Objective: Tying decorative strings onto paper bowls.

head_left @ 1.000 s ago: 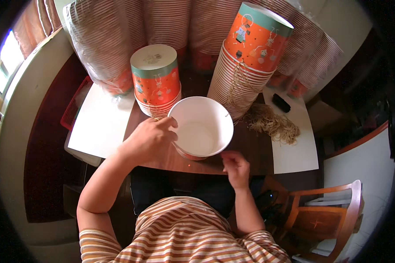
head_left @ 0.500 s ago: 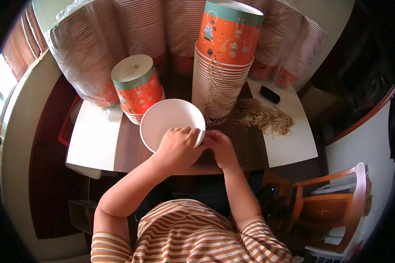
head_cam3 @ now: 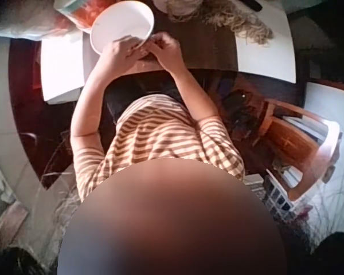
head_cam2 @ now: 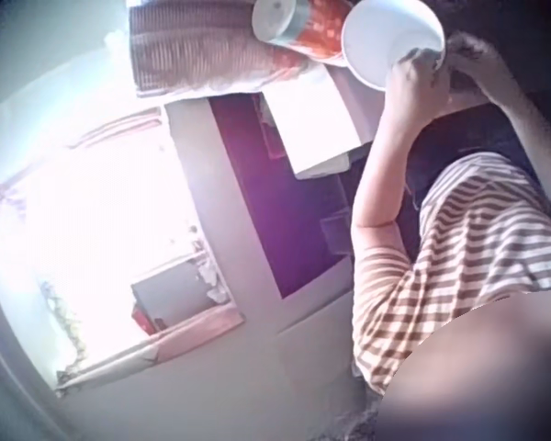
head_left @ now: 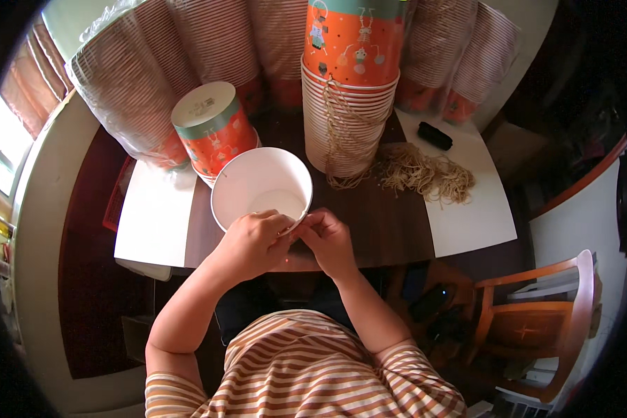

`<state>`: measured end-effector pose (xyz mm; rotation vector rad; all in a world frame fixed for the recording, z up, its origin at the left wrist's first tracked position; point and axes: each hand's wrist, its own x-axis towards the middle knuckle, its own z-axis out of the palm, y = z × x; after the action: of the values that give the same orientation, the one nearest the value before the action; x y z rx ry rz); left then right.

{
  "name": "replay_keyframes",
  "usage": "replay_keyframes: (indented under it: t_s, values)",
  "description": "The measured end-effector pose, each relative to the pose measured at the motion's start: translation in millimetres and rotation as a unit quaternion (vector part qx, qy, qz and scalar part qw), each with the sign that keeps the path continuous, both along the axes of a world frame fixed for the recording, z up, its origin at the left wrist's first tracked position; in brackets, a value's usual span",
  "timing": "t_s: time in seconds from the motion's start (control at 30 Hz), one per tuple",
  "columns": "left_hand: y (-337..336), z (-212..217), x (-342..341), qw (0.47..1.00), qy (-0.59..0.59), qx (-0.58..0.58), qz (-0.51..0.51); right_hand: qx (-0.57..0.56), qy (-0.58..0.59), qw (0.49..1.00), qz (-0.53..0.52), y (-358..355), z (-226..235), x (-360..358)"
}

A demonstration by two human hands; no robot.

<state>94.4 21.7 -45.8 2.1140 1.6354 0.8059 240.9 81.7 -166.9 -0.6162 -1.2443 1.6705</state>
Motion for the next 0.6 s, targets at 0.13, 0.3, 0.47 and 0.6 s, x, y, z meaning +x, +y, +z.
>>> replay_keyframes:
  t_s: [0.13, 0.3, 0.47, 0.6]
  values:
    - [-4, 3, -9, 1.0, 0.004, -0.002, -0.006, -0.109, 0.098, 0.989, 0.021, 0, 5, 7]
    - [-4, 2, -14, 0.999, 0.041, -0.007, -0.012, -0.198, 0.28, 0.928, 0.145, -8, 9, 4]
    - [-6, -2, -4, 0.994, 0.096, 0.048, 0.01, -0.133, 0.141, 0.975, 0.108, -12, -1, 1]
    - [-1, -4, 10, 0.992, 0.08, 0.097, 0.03, -0.115, 0.116, 0.986, 0.04, -17, 2, -6]
